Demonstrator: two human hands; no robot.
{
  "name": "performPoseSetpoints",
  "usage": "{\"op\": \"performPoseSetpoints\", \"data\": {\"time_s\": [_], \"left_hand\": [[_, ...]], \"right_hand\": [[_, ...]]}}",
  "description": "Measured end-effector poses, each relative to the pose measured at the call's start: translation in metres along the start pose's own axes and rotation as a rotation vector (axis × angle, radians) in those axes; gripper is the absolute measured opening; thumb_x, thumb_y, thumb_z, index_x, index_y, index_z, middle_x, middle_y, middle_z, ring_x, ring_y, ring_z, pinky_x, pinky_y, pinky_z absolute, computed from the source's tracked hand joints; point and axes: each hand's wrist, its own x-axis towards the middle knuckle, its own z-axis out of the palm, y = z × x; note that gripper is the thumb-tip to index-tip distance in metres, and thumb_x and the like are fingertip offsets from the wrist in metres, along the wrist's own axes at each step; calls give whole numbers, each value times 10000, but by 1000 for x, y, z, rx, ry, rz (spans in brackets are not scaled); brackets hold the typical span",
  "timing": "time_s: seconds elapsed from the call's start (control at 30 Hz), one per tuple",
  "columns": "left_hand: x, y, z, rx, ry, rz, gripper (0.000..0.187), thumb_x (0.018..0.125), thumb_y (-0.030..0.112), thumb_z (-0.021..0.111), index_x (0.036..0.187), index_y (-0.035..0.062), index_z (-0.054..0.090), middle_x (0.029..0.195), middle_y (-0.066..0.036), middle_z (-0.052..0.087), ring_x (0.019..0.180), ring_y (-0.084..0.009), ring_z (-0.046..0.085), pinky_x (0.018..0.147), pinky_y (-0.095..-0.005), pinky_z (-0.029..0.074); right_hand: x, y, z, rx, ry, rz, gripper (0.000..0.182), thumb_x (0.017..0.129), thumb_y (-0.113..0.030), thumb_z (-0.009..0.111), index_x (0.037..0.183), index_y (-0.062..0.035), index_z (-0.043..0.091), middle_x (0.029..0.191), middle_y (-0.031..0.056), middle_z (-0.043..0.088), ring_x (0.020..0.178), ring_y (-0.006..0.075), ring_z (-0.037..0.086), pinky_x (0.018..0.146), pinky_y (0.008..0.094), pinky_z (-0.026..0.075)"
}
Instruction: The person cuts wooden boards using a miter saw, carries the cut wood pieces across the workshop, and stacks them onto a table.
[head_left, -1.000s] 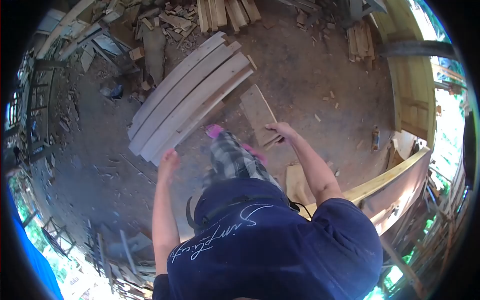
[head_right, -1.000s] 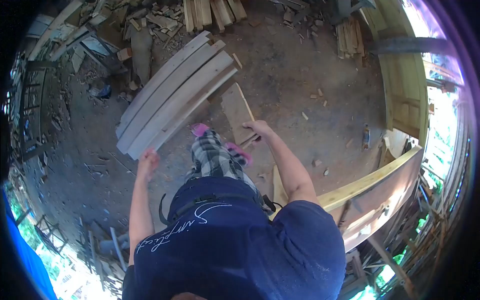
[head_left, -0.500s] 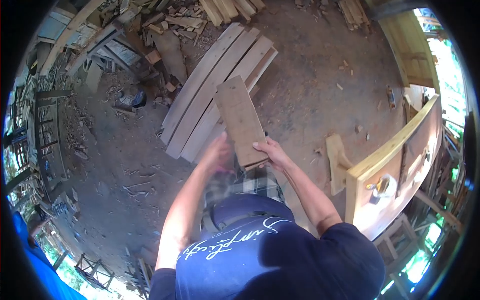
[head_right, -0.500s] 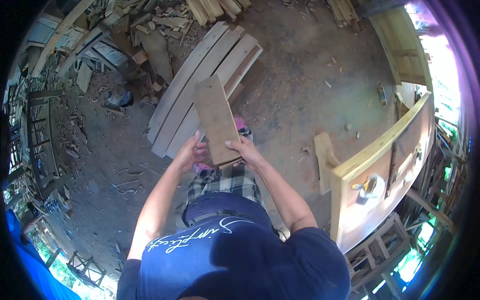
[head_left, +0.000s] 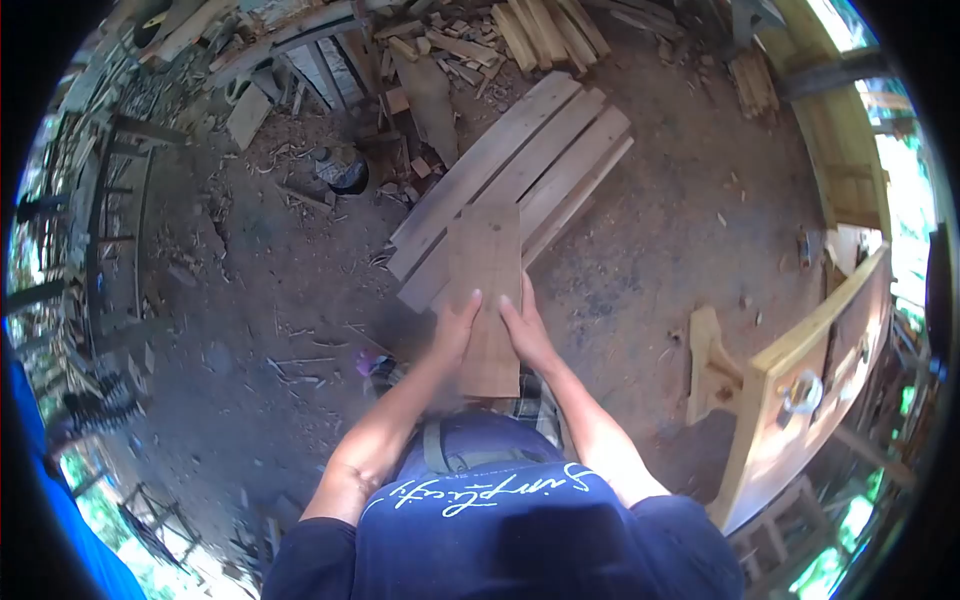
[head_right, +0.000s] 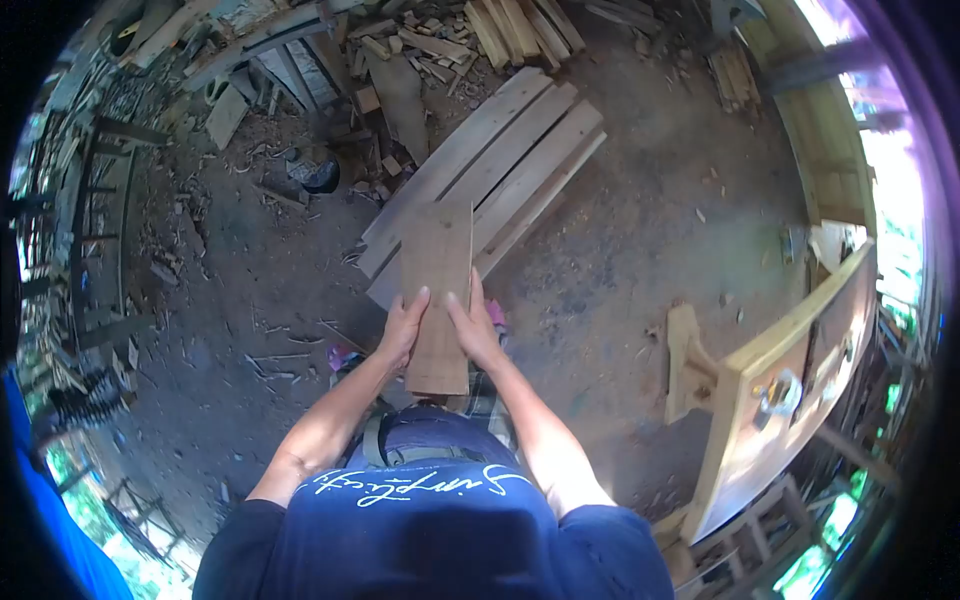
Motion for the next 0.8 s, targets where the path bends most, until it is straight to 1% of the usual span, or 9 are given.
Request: {"op": "performPoseSetpoints", "data": {"time_s": [0.07,0.13,0.27,0.33,0.4,0.5,0.57,0.67,0.8], "left_hand": [[7,11,-56,107,-69,23,731,901,487,663,1340,-42,416,1233,-169,572,1105,-208,576,936,-334,478],[4,48,-115,184,-148,167,725,909,477,656,1350,-42,408,1259,-177,557,1135,-213,561,955,-328,463],[-12,94,-237,174,-217,14,665,933,438,619,1349,-50,443,1284,-189,565,1150,-248,572,974,-352,450],[-23,106,-291,165,-212,-19,682,922,442,638,1348,-49,431,1269,-179,569,1159,-237,561,976,-348,453],[-33,112,-346,133,-145,-26,701,911,447,657,1346,-48,418,1254,-168,573,1168,-227,551,978,-343,455],[-38,108,-413,209,-48,48,643,925,418,642,1338,-36,450,1233,-164,588,1155,-230,565,965,-348,470],[-46,124,-446,172,-52,5,594,935,392,628,1333,-21,474,1250,-158,588,1119,-229,591,948,-353,484],[-15,105,-510,-49,-113,-67,587,939,401,620,1334,-8,479,1262,-141,592,1081,-223,618,919,-372,504],[2,179,-606,-222,-128,-265,569,943,402,618,1316,-9,494,1251,-135,602,1072,-216,629,905,-388,516]], "right_hand": [[6,6,65,-155,175,-300,731,1012,-296,493,1550,-40,69,1514,240,329,1389,313,367,1128,358,295],[9,5,128,-109,210,-293,736,1011,-297,493,1550,-39,64,1519,251,316,1404,319,343,1139,356,275],[-4,1,259,-123,246,-209,754,1007,-305,500,1550,-35,53,1526,269,291,1418,328,321,1144,356,265],[-5,-8,315,-95,184,-165,756,1005,-308,501,1550,-33,54,1529,270,283,1421,329,316,1143,355,267],[-8,-1,371,-166,292,-150,736,1004,-292,510,1545,-28,87,1513,260,317,1396,333,355,1127,359,296],[-4,-7,439,-217,243,-302,692,1004,-245,521,1538,-30,136,1496,223,358,1336,301,430,1092,358,350],[0,-18,475,95,123,-154,653,1001,-184,526,1526,-17,176,1461,187,408,1280,253,473,1060,348,387],[36,-3,523,144,68,-97,603,997,-154,526,1500,-4,229,1404,172,462,1247,221,488,1032,331,408],[98,-20,616,158,75,13,548,991,-154,537,1455,7,294,1326,170,517,1211,224,508,1012,330,420]]}}
